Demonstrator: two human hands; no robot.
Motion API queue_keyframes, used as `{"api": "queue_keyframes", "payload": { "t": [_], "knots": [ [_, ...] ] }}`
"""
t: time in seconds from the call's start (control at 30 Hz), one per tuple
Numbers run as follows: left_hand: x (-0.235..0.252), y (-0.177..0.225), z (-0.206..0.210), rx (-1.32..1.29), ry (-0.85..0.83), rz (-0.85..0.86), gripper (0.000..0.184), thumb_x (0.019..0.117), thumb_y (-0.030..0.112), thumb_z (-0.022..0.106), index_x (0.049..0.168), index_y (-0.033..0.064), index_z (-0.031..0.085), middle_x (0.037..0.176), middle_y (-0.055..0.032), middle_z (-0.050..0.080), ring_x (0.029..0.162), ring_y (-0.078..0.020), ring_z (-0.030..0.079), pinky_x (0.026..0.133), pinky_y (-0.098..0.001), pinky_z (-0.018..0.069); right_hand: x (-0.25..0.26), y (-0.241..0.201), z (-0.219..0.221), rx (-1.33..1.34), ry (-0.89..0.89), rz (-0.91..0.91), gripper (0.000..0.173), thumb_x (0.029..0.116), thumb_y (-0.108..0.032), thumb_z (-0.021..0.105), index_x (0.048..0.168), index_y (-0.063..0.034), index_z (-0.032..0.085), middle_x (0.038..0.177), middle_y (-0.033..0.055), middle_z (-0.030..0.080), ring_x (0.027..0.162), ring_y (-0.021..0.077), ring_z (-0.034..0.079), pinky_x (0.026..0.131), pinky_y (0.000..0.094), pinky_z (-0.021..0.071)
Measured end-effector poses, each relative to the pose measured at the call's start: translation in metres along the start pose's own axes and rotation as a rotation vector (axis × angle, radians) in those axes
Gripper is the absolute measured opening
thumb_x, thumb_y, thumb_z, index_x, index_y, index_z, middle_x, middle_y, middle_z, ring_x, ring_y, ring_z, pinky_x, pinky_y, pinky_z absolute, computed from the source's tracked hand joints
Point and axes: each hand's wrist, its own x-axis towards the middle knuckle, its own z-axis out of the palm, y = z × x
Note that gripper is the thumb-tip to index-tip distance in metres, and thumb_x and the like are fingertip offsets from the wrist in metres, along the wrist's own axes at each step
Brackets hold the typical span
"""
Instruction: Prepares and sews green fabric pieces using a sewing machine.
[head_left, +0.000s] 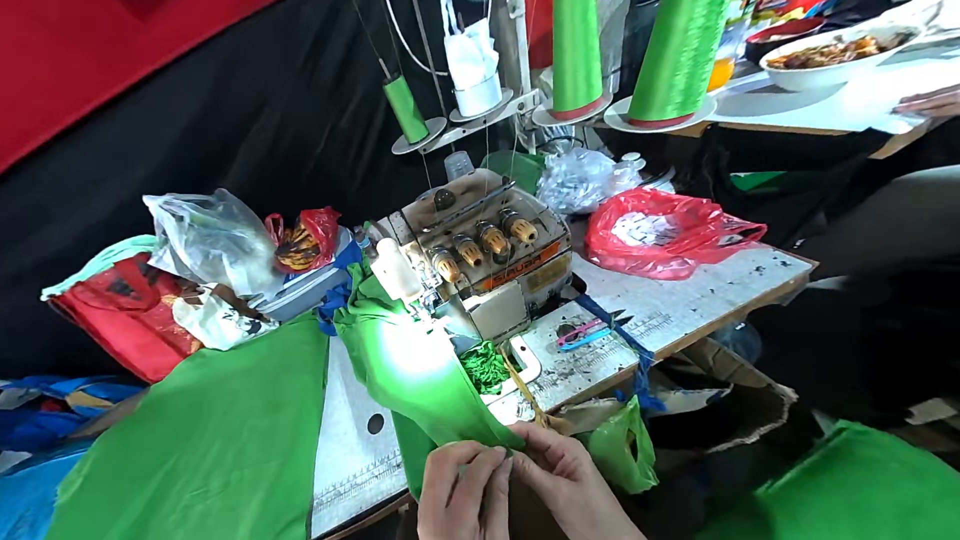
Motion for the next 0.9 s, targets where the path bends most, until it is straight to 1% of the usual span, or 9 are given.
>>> {"api": "queue_keyframes", "payload": {
  "t": [0.13, 0.3, 0.43, 0.53, 0.6, 0.67, 0.77, 0.83, 0.9],
  "knots": [
    [-0.008, -0.004, 0.006, 0.080, -0.049, 0.044, 0.012, 0.0969, 0.013, 0.066, 0.096, 0.0043, 0.074, 0.095, -0.0093, 0.065, 0.100, -0.0090, 0.061, 0.097, -0.0139, 0.0455, -0.007, -0.004, -0.004, -0.097, -0.018, -0.032, 0.020, 0.0990, -0.001, 0.057, 0.114, 0.0070, 0.068, 0.103, 0.0043, 0.071, 0.091, -0.0002, 0.068, 0.086, 0.0182, 0.0568],
    [-0.012, -0.008, 0.010, 0.121, -0.029, 0.062, 0.013, 0.0980, 0.015, 0.065, 0.099, 0.0061, 0.074, 0.097, -0.0083, 0.063, 0.101, -0.0093, 0.060, 0.097, -0.0134, 0.0441, -0.010, -0.005, -0.005, -0.035, -0.081, -0.014, 0.023, 0.1003, 0.003, 0.053, 0.119, 0.0089, 0.065, 0.110, 0.0057, 0.070, 0.097, 0.0011, 0.068, 0.091, 0.0206, 0.0569],
    [-0.013, -0.013, 0.010, 0.169, -0.075, 0.089, 0.014, 0.0968, 0.015, 0.066, 0.105, 0.0066, 0.073, 0.101, -0.0116, 0.062, 0.104, -0.0147, 0.059, 0.099, -0.0169, 0.0439, -0.012, -0.013, -0.010, 0.082, -0.191, 0.131, 0.044, 0.0888, 0.013, 0.044, 0.132, 0.0092, 0.054, 0.115, 0.0034, 0.070, 0.103, 0.0028, 0.067, 0.092, 0.0255, 0.0558],
    [-0.007, -0.014, 0.004, 0.076, -0.068, 0.085, 0.009, 0.0980, 0.012, 0.066, 0.099, 0.0078, 0.074, 0.096, -0.0083, 0.064, 0.100, -0.0099, 0.062, 0.097, -0.0154, 0.0465, -0.013, -0.017, -0.016, -0.002, -0.267, 0.134, 0.049, 0.0866, 0.011, 0.044, 0.135, 0.0128, 0.052, 0.130, 0.0154, 0.060, 0.112, 0.0126, 0.064, 0.095, 0.0312, 0.0544],
    [0.002, -0.010, -0.004, -0.029, -0.083, 0.050, 0.009, 0.0974, 0.010, 0.066, 0.096, 0.0055, 0.074, 0.094, -0.0081, 0.064, 0.097, -0.0049, 0.062, 0.093, -0.0122, 0.0482, -0.009, -0.020, -0.022, -0.192, -0.246, 0.023, 0.042, 0.0901, 0.010, 0.049, 0.131, 0.0108, 0.059, 0.132, 0.0207, 0.058, 0.110, 0.0168, 0.064, 0.091, 0.0305, 0.0553],
    [0.009, -0.006, -0.012, -0.083, -0.095, 0.008, 0.008, 0.0962, 0.009, 0.068, 0.096, 0.0037, 0.074, 0.096, -0.0075, 0.064, 0.097, -0.0014, 0.062, 0.091, -0.0104, 0.0490, 0.004, -0.013, -0.030, -0.443, -0.140, -0.246, 0.035, 0.0934, 0.001, 0.059, 0.128, 0.0005, 0.066, 0.127, 0.0188, 0.063, 0.104, 0.0155, 0.066, 0.084, 0.0276, 0.0576],
    [0.015, -0.004, -0.020, -0.078, -0.089, 0.010, 0.008, 0.0949, 0.009, 0.069, 0.096, 0.0020, 0.074, 0.097, -0.0081, 0.064, 0.098, -0.0001, 0.061, 0.090, -0.0094, 0.0489, 0.037, -0.009, -0.041, -0.713, -0.154, -0.641, 0.032, 0.1017, -0.026, 0.062, 0.132, -0.0177, 0.063, 0.134, 0.0070, 0.062, 0.127, 0.0144, 0.058, 0.103, 0.0285, 0.0512],
    [0.017, -0.004, -0.023, -0.047, -0.083, 0.034, 0.009, 0.0946, 0.008, 0.068, 0.096, 0.0014, 0.073, 0.096, -0.0089, 0.064, 0.098, -0.0007, 0.061, 0.091, -0.0091, 0.0479, 0.054, -0.015, -0.038, -0.747, -0.308, -0.798, 0.024, 0.1053, -0.024, 0.056, 0.126, -0.0173, 0.065, 0.136, 0.0057, 0.063, 0.137, 0.0197, 0.052, 0.116, 0.0373, 0.0414],
    [0.018, -0.004, -0.026, -0.011, -0.074, 0.065, 0.008, 0.0944, 0.008, 0.067, 0.095, 0.0019, 0.072, 0.095, -0.0089, 0.063, 0.098, -0.0022, 0.061, 0.091, -0.0095, 0.0475, 0.065, -0.020, -0.032, -0.720, -0.420, -0.887, 0.017, 0.1059, -0.019, 0.055, 0.114, -0.0125, 0.069, 0.131, 0.0070, 0.067, 0.137, 0.0217, 0.053, 0.120, 0.0406, 0.0365]
  ]
}}
